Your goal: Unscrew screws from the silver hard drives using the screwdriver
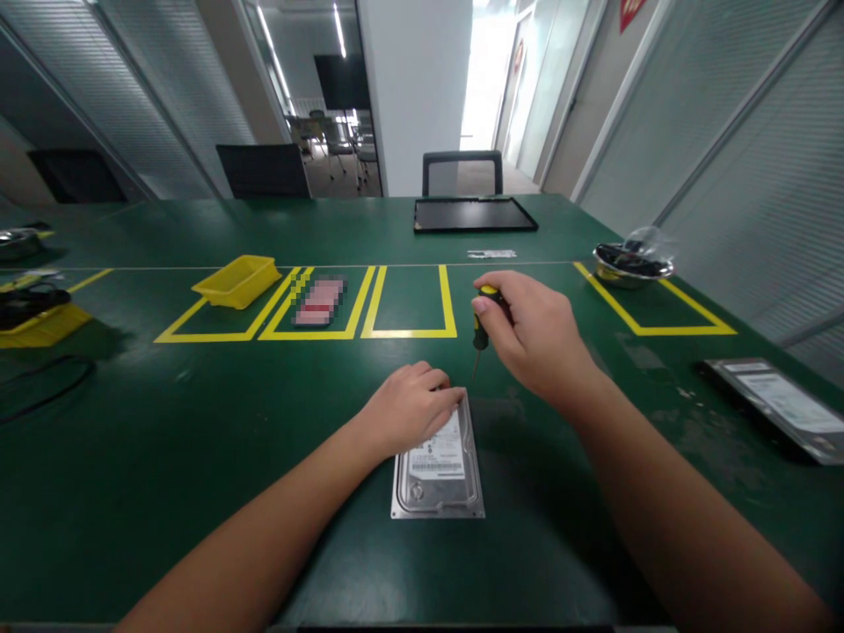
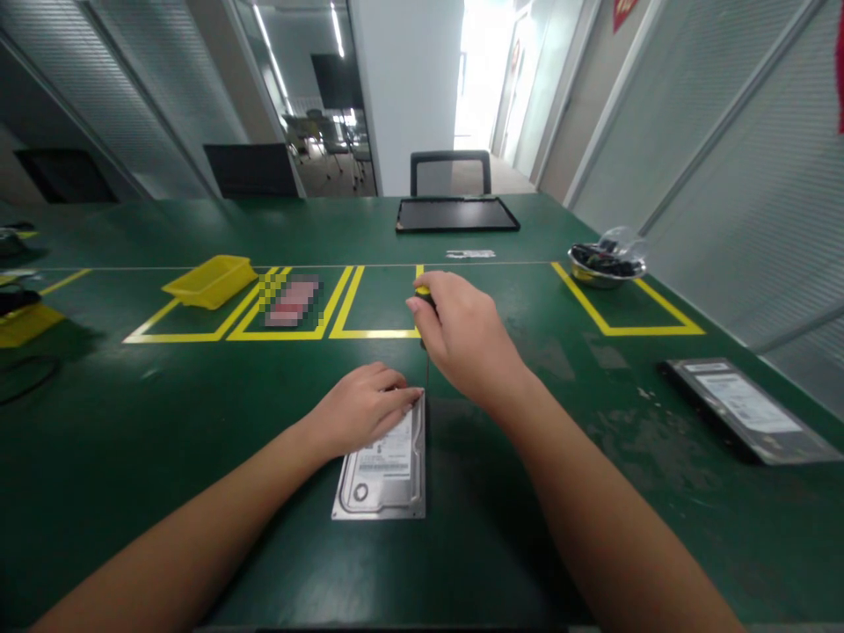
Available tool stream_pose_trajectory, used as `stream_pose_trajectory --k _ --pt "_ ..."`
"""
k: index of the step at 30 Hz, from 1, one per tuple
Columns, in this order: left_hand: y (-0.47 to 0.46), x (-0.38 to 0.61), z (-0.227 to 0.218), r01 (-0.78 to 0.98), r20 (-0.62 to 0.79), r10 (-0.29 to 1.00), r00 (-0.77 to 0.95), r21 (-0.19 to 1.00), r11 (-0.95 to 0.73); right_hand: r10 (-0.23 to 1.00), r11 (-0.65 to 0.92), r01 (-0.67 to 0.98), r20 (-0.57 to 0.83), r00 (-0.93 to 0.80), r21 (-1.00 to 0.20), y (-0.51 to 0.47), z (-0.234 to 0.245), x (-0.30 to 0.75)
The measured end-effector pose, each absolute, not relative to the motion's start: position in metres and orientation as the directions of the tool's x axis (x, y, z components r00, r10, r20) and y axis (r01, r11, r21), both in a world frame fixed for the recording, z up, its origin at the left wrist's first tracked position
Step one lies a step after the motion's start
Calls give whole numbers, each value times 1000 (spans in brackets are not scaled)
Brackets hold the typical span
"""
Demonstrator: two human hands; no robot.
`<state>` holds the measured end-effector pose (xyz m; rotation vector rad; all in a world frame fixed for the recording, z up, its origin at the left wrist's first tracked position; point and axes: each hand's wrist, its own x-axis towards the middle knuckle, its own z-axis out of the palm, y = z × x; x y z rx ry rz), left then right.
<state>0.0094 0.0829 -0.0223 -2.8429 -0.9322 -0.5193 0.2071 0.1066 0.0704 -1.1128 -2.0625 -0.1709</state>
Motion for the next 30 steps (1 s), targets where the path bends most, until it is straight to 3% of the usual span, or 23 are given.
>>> stream_pose_trajectory --k 13,30 --pt "85 10 -22 598 319 570 757 15 -802 724 593 736 615 -311 -326 120 52 209" --pt "83 10 -20 596 307 572 760 18 -802 716 603 728 623 -315 -325 122 50 209"
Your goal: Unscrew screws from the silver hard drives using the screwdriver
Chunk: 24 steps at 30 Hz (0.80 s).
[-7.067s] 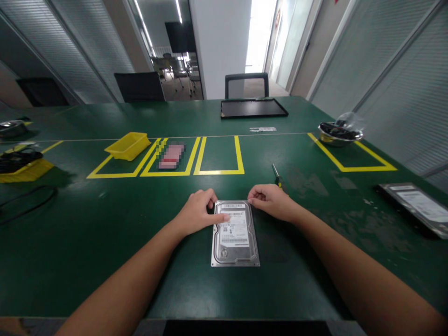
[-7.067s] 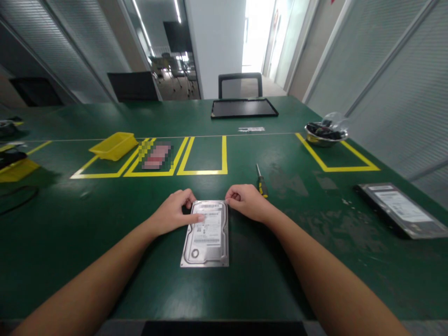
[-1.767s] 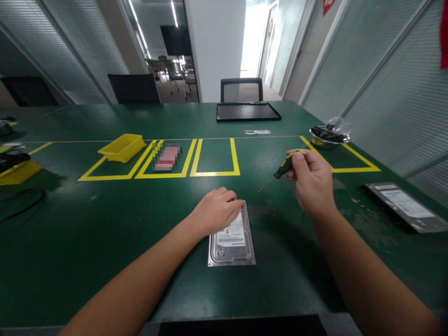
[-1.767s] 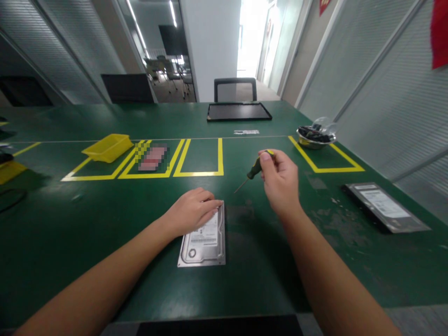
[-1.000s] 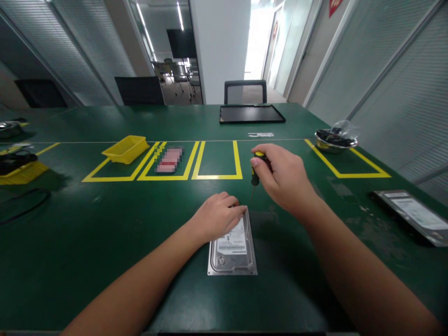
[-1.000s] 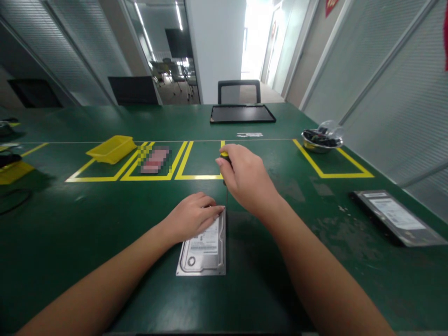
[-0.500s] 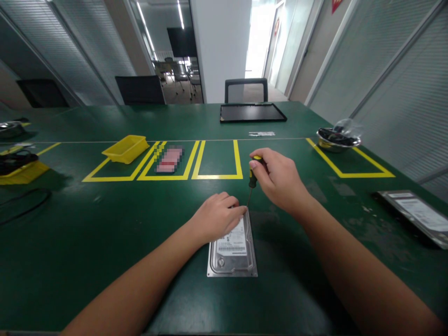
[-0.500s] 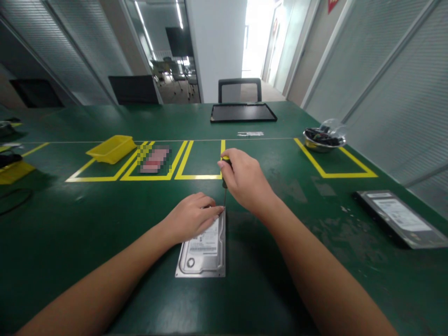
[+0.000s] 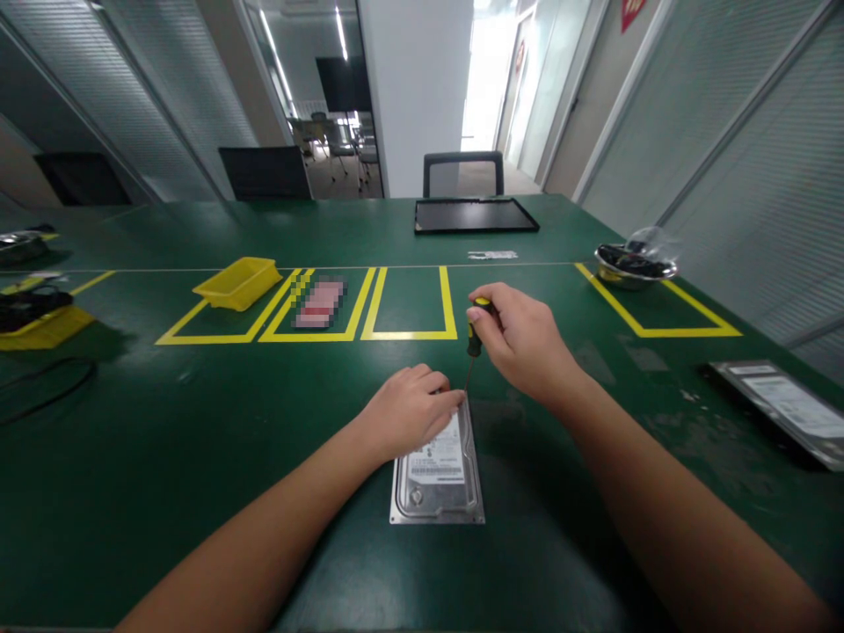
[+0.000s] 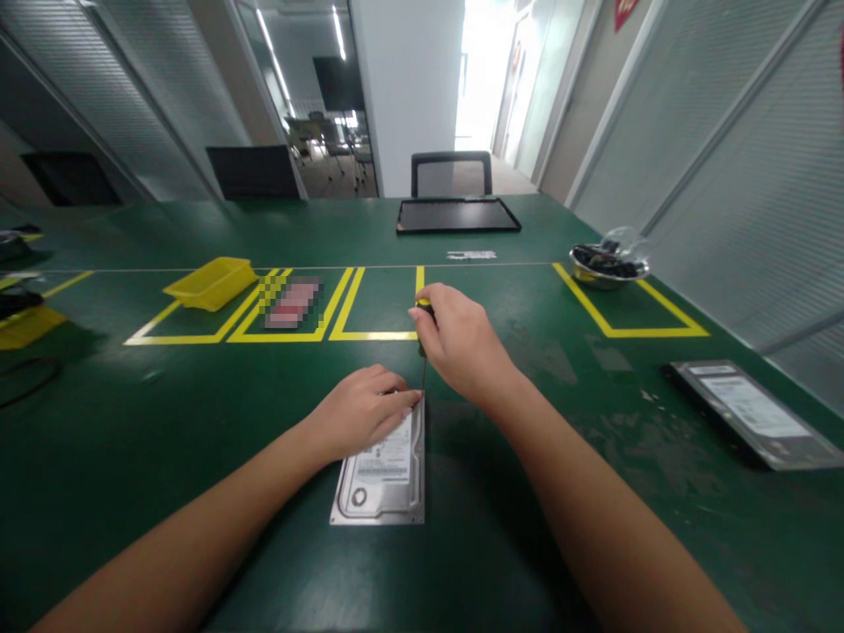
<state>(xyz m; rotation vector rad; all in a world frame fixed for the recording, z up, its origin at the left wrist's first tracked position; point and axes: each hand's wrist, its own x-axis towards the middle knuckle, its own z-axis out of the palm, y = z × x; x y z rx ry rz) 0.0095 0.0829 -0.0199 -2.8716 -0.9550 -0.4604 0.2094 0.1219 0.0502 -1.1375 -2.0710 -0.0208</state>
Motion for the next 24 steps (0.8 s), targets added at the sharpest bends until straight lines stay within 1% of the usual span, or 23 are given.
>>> stream_pose_trajectory --k 8,11,14,17,20,24 --pt "84 10 -20 601 309 585 750 49 -798 716 610 749 585 -381 -260 115 61 209" --pt "85 9 -22 612 311 610 729 105 -784 734 585 779 557 -388 -227 111 67 211" --pt "86 8 -22 619 310 642 702 180 -764 772 527 828 513 -374 -190 106 74 211" --pt "85 7 -20 614 303 657 690 236 -754 826 433 894 448 -342 -116 99 80 209" --pt "83 7 -17 615 292 665 687 253 -747 858 369 929 394 -330 -26 91 85 206" --pt "80 6 -14 611 296 662 688 256 -749 856 325 942 397 -331 85 83 88 203"
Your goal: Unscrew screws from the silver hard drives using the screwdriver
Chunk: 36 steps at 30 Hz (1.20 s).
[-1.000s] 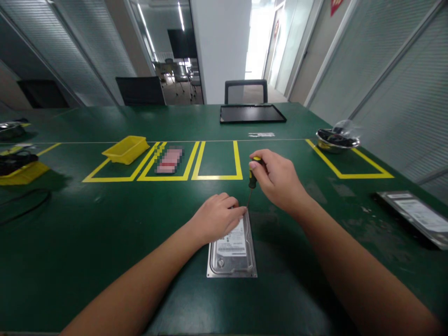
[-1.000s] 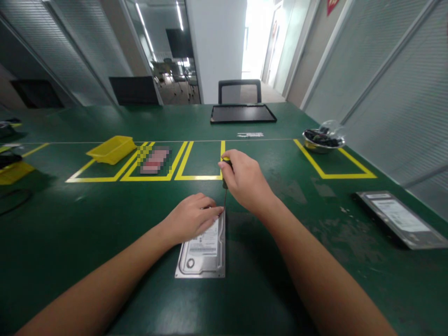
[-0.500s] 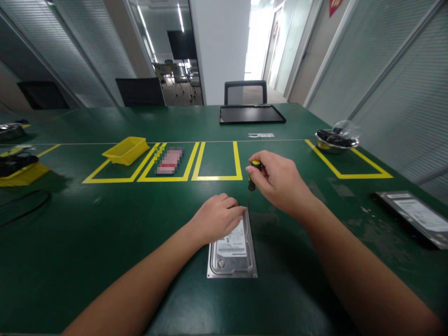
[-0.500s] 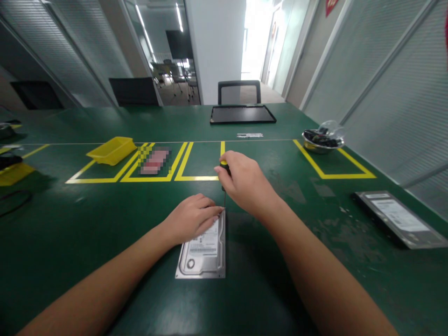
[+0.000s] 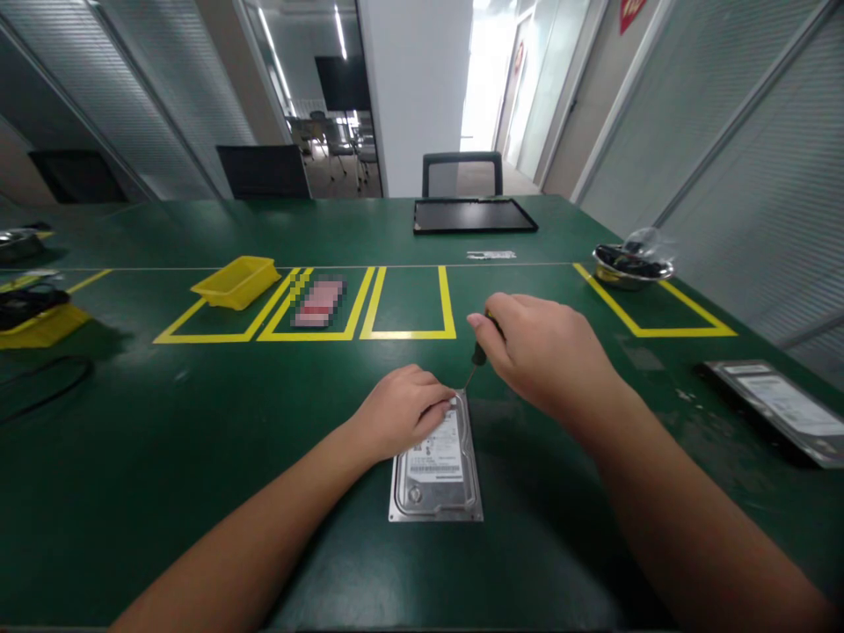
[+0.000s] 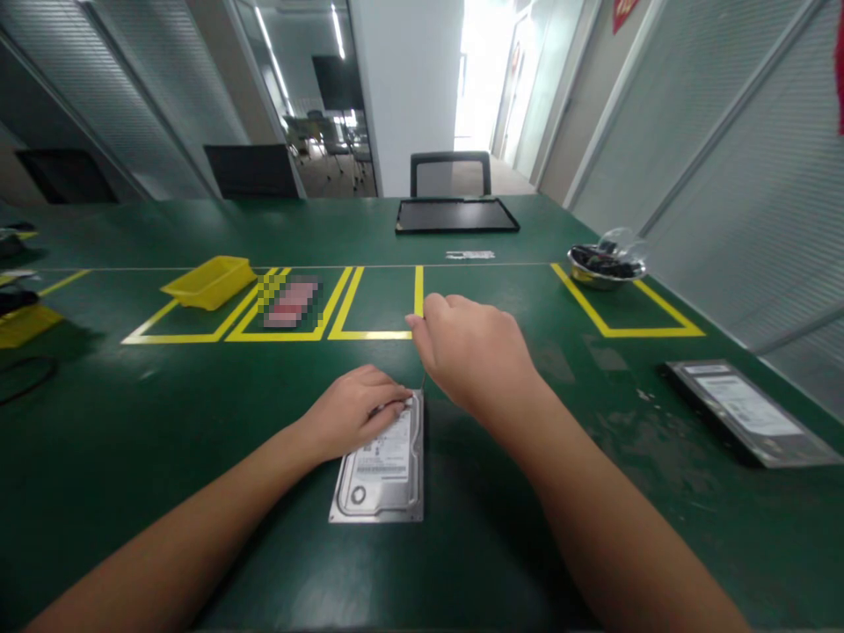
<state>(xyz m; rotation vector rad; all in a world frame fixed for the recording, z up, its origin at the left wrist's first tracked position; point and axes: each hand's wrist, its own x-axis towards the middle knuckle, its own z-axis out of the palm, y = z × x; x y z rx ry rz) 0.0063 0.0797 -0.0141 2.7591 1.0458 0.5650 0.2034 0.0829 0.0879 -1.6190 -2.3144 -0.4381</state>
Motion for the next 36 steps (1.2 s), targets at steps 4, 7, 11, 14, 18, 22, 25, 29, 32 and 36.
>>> stream_pose_trajectory --k 4,7,11,14,18,22,25,29,32,36 --pt "77 5 -15 615 288 667 687 257 -745 859 270 949 405 -314 162 77 90 201" --pt "76 5 -17 621 293 669 683 250 -743 863 278 946 388 -323 168 74 93 198" --pt "76 6 -20 626 301 671 678 241 -741 855 361 923 350 -383 130 73 95 197" --pt "76 6 -21 630 306 670 676 231 -741 849 410 908 330 -413 82 73 97 199" --pt "76 5 -22 637 306 673 674 222 -738 850 438 898 309 -426 35 72 100 200" --pt "76 5 -23 642 306 676 670 218 -735 800 540 841 317 -509 -13 72 103 200" --pt "76 5 -21 649 300 678 671 204 -733 741 612 790 357 -568 -13 75 102 201" --pt "75 5 -14 664 266 686 678 179 -726 655 700 713 413 -633 -19 78 100 205" --pt "71 8 -8 669 235 685 690 153 -727 644 719 691 445 -623 -74 78 99 208" --pt "63 14 -1 703 209 702 681 83 -707 673 700 703 447 -590 -126 76 100 211"
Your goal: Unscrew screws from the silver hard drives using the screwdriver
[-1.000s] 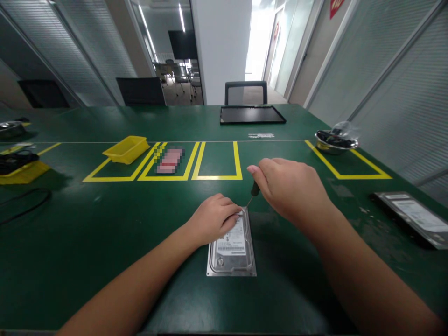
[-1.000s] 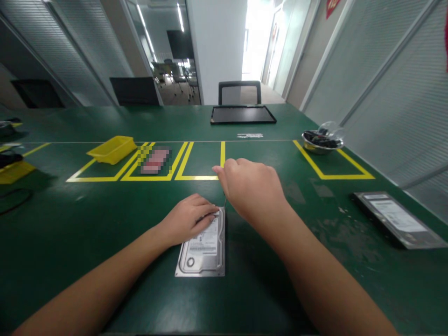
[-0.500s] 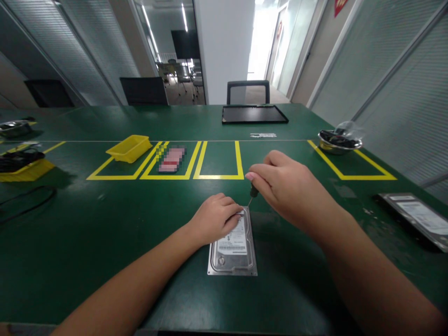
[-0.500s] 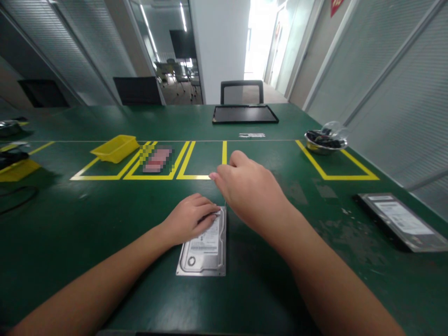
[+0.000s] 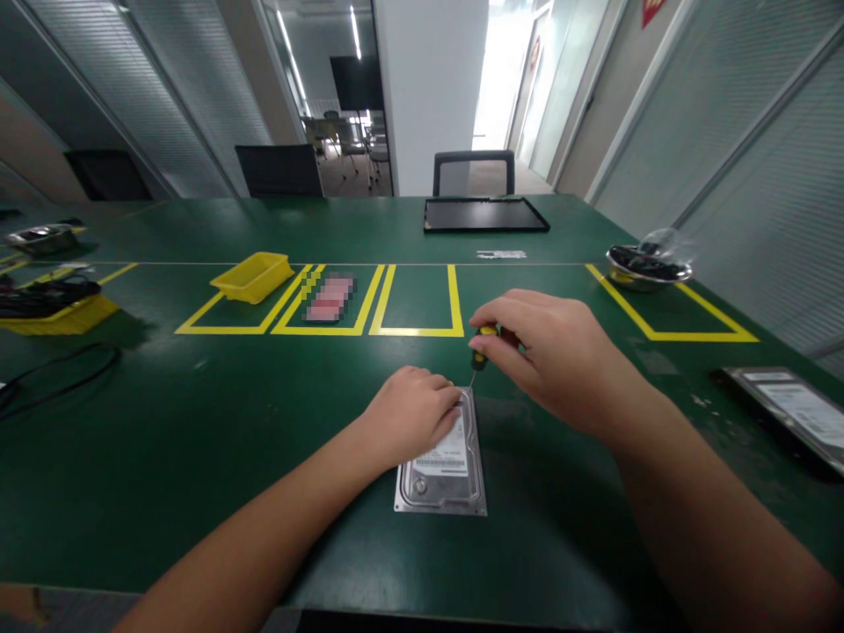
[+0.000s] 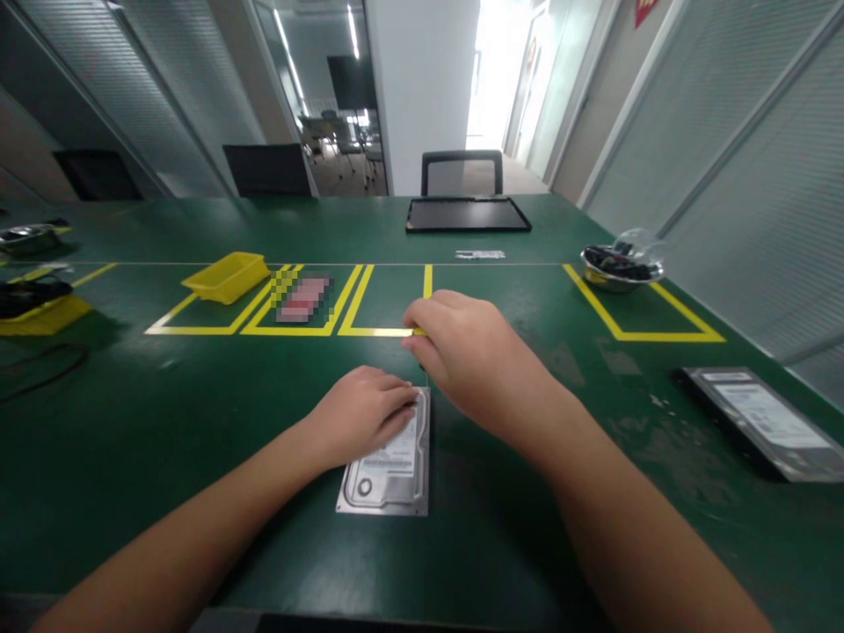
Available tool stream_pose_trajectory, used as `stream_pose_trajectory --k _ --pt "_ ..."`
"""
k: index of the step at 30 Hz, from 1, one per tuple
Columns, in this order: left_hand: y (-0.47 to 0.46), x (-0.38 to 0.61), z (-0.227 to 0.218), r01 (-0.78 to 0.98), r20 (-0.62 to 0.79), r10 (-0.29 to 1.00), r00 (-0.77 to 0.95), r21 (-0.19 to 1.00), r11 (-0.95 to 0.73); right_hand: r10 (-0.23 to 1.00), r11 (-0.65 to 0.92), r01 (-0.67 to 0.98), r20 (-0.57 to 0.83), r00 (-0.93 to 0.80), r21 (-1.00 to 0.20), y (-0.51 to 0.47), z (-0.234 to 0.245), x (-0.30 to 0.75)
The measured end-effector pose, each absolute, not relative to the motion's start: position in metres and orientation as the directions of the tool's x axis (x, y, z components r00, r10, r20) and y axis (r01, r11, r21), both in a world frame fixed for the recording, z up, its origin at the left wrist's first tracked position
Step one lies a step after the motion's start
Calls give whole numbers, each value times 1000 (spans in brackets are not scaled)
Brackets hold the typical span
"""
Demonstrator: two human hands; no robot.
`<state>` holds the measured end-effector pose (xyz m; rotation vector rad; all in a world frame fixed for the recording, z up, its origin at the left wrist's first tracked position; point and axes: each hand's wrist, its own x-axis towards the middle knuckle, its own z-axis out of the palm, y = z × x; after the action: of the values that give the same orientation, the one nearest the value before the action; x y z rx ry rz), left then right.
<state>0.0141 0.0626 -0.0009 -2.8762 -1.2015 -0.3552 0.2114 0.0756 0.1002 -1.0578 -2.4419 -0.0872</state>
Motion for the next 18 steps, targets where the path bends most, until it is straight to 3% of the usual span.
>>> stream_pose_trajectory --k 18 --pt "50 24 14 749 68 748 660 10 -662 717 680 709 368 -592 -184 70 105 216"
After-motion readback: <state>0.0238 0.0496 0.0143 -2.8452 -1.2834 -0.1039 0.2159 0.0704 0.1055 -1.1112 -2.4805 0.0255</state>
